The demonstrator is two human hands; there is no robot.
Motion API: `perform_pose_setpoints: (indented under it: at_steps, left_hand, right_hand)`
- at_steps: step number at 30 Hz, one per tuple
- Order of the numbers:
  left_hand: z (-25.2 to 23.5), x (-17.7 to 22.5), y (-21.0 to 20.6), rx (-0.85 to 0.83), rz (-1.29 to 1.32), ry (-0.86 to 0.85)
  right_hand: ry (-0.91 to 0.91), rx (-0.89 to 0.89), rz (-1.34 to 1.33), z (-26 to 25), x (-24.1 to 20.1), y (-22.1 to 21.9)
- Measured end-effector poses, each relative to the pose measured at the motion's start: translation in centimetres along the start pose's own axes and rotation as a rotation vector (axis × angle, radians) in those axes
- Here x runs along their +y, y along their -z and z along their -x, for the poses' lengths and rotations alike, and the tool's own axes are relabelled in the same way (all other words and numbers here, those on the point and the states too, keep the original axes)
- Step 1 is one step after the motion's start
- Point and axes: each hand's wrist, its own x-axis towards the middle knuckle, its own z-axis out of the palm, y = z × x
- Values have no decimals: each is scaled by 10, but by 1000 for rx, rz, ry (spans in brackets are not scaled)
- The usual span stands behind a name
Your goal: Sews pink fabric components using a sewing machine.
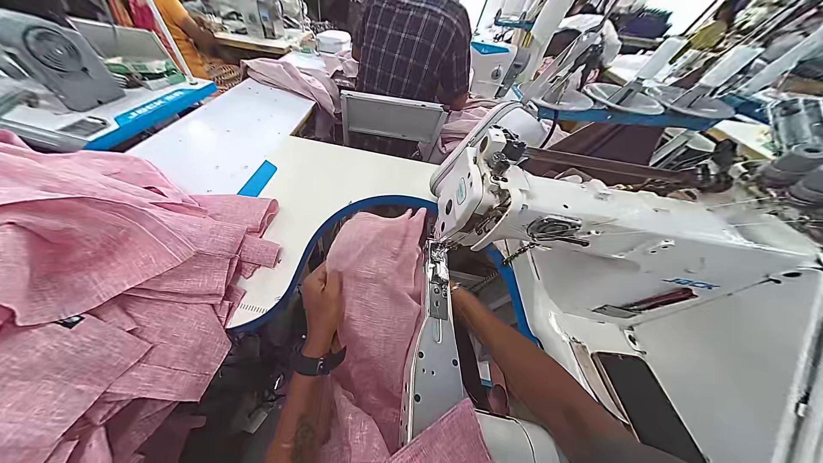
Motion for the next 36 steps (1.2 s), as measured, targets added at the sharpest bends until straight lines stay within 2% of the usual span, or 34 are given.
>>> perform_pose_setpoints:
  at_steps: [1, 3, 5, 6, 7, 8, 9, 10, 11, 12, 13, 15, 16, 17, 20, 22, 23, 25, 26, 27, 30, 32, 34, 36]
  left_hand:
    - [12, -8, 2, 0, -192, 94]
    - [48, -28, 9, -175, -439, 294]
    - [86, -52, 16, -511, -559, 507]
    - [101, -67, 23, -699, -578, 588]
    - [106, -80, 29, -836, -554, 618]
    - [102, -85, 28, -898, -479, 601]
    - [91, -77, 24, -906, -377, 559]
    - [80, -60, 17, -877, -239, 489]
    - [69, -37, 4, -821, -58, 416]
    - [61, -11, -12, -805, 150, 365]
    - [55, 15, -24, -891, 339, 353]
    - [60, 51, -34, -1055, 510, 464]
    - [58, 53, -35, -1110, 522, 490]
    - [52, 48, -37, -1095, 460, 432]
    - [34, 25, -69, -664, -113, -10]
    - [41, 22, -99, -574, -309, -112]
    - [47, 27, -106, -579, -387, -117]
    - [54, 33, -103, -677, -508, -69]
    - [55, 32, -100, -706, -532, -72]
    - [53, 32, -97, -737, -537, -70]
    - [54, 35, -96, -694, -503, -89]
    - [63, 27, -91, -593, -451, -221]
    - [67, 18, -85, -576, -437, -361]
    - [71, 12, -86, -563, -426, -441]
  right_hand:
    - [104, 67, 229, -22, 11, 31]
    - [139, 95, 726, -37, 19, 85]
    - [25, -42, 1267, 0, 20, 111]
    - [-83, -132, 1448, 32, 29, 113]
    - [-164, -193, 1538, 57, 40, 114]
    - [-197, -214, 1575, 72, 45, 115]
    - [-168, -189, 1546, 82, 45, 113]
    - [-49, -109, 1458, 94, 41, 105]
    - [161, 5, 1331, 108, 33, 91]
    - [461, 123, 1183, 120, 31, 74]
    - [778, 206, 1075, 129, 34, 59]
    - [1320, 281, 978, 132, 58, 46]
    - [1466, 273, 973, 127, 66, 53]
    - [1530, 267, 970, 120, 71, 63]
    - [1560, 252, 920, 120, 70, 59]
    - [1404, 273, 979, 124, 65, 55]
    - [1178, 284, 1045, 121, 56, 63]
    - [556, 195, 1081, 106, 32, 93]
    - [420, 193, 1085, 94, 25, 105]
    - [435, 227, 1090, 89, 21, 108]
    - [898, 378, 1020, 91, 20, 76]
    - [1140, 390, 882, 87, 30, 59]
    - [1214, 301, 793, 82, 39, 61]
    - [1195, 208, 708, 79, 42, 71]
